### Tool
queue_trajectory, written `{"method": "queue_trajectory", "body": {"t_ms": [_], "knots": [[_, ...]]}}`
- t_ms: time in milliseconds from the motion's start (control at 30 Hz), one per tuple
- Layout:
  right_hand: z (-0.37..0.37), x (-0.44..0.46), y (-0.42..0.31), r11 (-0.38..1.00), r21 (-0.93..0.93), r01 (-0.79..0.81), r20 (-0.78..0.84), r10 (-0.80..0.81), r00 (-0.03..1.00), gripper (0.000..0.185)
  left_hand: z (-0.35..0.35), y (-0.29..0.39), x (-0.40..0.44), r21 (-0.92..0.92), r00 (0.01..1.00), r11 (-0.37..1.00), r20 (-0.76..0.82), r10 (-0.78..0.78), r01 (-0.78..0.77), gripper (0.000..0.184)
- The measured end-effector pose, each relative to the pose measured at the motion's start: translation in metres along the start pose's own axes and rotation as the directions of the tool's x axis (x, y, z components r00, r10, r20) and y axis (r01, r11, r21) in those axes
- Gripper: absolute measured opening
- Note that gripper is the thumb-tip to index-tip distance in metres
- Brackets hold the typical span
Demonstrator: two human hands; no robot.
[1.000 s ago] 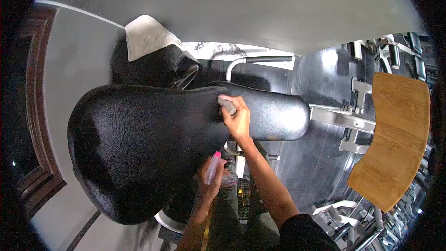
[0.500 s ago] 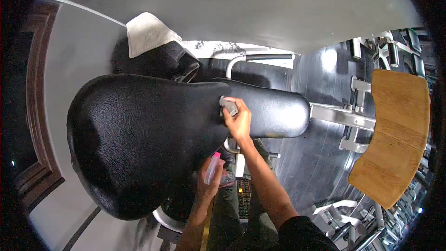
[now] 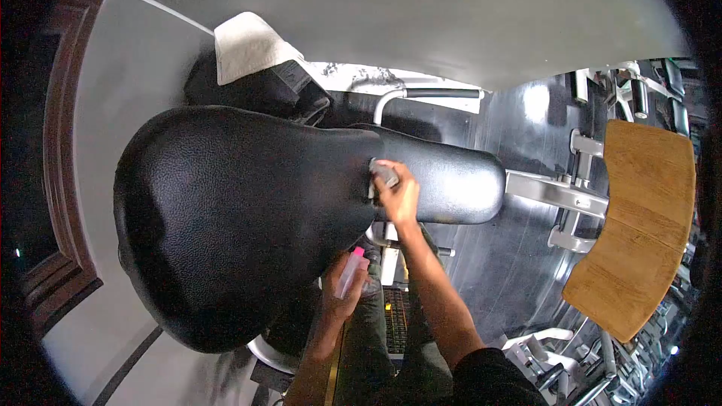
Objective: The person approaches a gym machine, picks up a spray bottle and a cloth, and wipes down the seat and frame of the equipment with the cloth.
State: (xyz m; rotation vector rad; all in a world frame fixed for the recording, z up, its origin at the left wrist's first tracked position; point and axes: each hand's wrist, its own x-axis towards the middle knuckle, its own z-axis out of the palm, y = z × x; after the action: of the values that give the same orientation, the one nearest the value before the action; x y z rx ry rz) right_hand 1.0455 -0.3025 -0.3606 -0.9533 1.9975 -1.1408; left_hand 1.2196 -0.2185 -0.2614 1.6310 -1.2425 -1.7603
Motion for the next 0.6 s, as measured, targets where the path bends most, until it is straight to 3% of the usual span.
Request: {"method": "queue_trajectory", "body": {"t_ms": [100, 133, 200, 233, 300, 367, 467, 567, 600], "knots": [[0.001, 0.021, 0.013, 0.969, -0.051, -0.24, -0.002, 0.241, 0.971, 0.025, -0.003, 0.002, 0.001, 0.097, 0.999, 0.995, 0.032, -0.018, 0.014, 0.023], [0.001, 0.02, 0.011, 0.969, -0.053, -0.24, -0.002, 0.241, 0.971, 0.025, -0.004, 0.003, 0.002, 0.095, 0.999, 0.995, 0.032, -0.018, 0.015, 0.023], [0.003, 0.015, 0.002, 0.991, 0.059, -0.123, -0.024, 0.125, 0.992, 0.024, -0.003, 0.005, 0.0, 0.079, 0.999, 0.997, 0.04, -0.001, -0.002, 0.022], [-0.003, 0.007, -0.023, 0.983, 0.093, -0.159, 0.024, 0.157, 0.987, 0.025, -0.003, 0.003, -0.001, 0.076, 0.999, 0.997, 0.041, -0.004, 0.001, 0.022], [-0.003, -0.009, -0.027, 0.998, 0.055, 0.041, 0.023, -0.043, 0.999, 0.025, -0.003, 0.0, -0.004, 0.034, 1.0, 0.999, 0.005, -0.006, 0.006, 0.029], [-0.001, -0.022, -0.025, 0.996, 0.081, 0.025, 0.036, -0.028, 0.999, 0.025, -0.002, -0.007, -0.006, 0.016, 1.0, 1.0, -0.006, 0.008, -0.008, 0.028], [0.008, -0.023, 0.005, 0.994, 0.1, -0.054, -0.052, 0.059, 0.997, 0.024, -0.007, -0.005, -0.006, 0.01, 1.0, 1.0, 0.001, 0.005, -0.005, 0.028], [0.017, -0.001, 0.029, 0.954, 0.069, -0.293, -0.103, 0.299, 0.949, 0.023, -0.007, -0.002, -0.004, 0.01, 0.999, 1.0, 0.033, -0.013, 0.012, 0.028], [0.016, 0.0, 0.022, 0.953, 0.074, -0.292, -0.107, 0.299, 0.948, 0.023, -0.007, -0.002, -0.003, 0.0, 0.999, 1.0, 0.039, -0.014, 0.014, 0.028]]}}
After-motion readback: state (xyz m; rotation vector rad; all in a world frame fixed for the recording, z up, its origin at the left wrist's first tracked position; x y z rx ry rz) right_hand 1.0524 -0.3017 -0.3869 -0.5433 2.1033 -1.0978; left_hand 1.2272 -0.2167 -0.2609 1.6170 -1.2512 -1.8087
